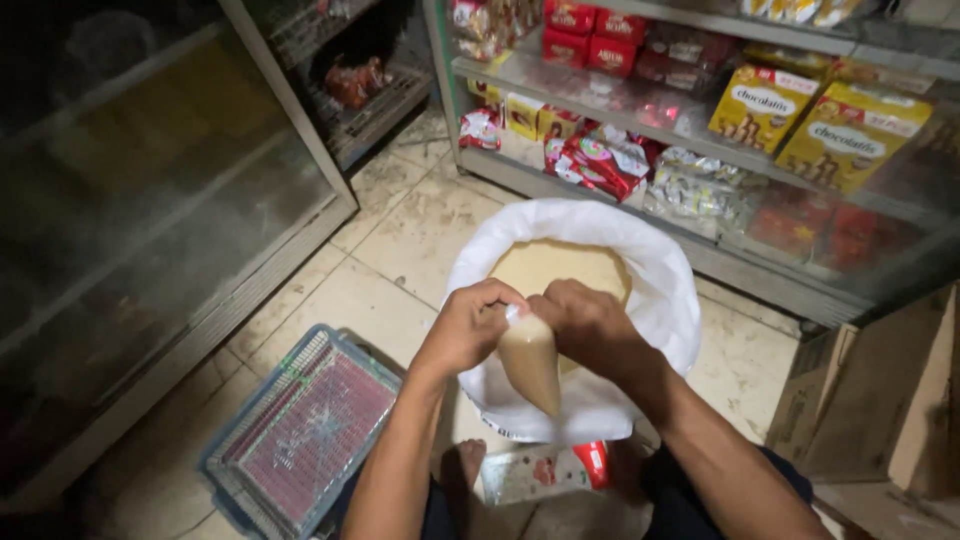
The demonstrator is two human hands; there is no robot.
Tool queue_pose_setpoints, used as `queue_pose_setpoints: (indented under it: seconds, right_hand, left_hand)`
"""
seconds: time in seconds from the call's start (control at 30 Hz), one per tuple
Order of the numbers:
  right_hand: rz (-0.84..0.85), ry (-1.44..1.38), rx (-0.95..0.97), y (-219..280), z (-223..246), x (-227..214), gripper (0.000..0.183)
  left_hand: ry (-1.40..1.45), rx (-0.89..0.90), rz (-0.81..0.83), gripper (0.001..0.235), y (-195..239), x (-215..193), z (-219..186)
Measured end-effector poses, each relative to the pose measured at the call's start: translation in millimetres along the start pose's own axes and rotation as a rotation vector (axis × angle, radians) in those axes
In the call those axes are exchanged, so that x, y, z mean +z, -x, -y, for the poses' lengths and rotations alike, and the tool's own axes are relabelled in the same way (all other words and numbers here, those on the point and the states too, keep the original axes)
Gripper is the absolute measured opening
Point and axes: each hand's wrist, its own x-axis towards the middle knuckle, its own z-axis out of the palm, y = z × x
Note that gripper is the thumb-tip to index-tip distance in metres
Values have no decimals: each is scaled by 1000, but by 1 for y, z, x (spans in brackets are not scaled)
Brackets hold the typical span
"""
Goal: Scooping bulk sugar into smaller plastic bags, weighing them on a digital scale, and tying them for retail sale.
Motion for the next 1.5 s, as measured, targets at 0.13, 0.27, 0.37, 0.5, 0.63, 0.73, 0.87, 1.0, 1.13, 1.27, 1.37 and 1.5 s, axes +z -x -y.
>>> queue_pose_setpoints:
  seconds: [0.13, 0.27, 0.37, 0.5, 0.63, 0.73, 0.87, 1.0, 1.13, 1.27, 1.37, 1.5]
  right_hand:
    - [162, -687, 317, -3, -11, -4, 11]
    - [274, -1114, 656, 1, -16, 4, 13]
    - [220, -1312, 1018, 3, -9, 16, 15]
    - [-12, -1418, 1285, 1, 11, 16, 25]
    - [-58, -1354, 1109, 3, 24, 20, 27]
    - [-78, -1125, 923, 6, 25, 30, 32]
    - [-255, -699, 555, -4, 29, 24, 24]
    - [-382, -495, 425, -16, 38, 15, 42]
    - [-392, -560, 469, -14, 36, 24, 46]
    - [-303, -753, 619, -12, 36, 29, 36]
    - [-287, -838, 663, -11, 34, 31, 33]
    - [-288, -881, 676, -10, 32, 32, 31]
  left_hand:
    - [-85, -150, -1, 21, -3, 12, 11]
    - [-153, -105, -83, 22, -6, 27, 21]
    - [-109, -39, -236, 22, -11, 36, 29]
    - [224, -172, -443, 24, -7, 54, 23]
    - [334, -182, -516, 19, -9, 60, 28]
    - [338, -193, -543, 24, -10, 60, 21]
    - [413, -220, -559, 24, -6, 59, 9]
    - [448, -214, -581, 24, -5, 60, -11]
    - [475, -145, -592, 24, -5, 60, -5]
    - [429, -45, -587, 25, -8, 57, 1]
    - [384, -52, -540, 23, -6, 51, -2]
    - [353, -117, -454, 17, -7, 48, 13]
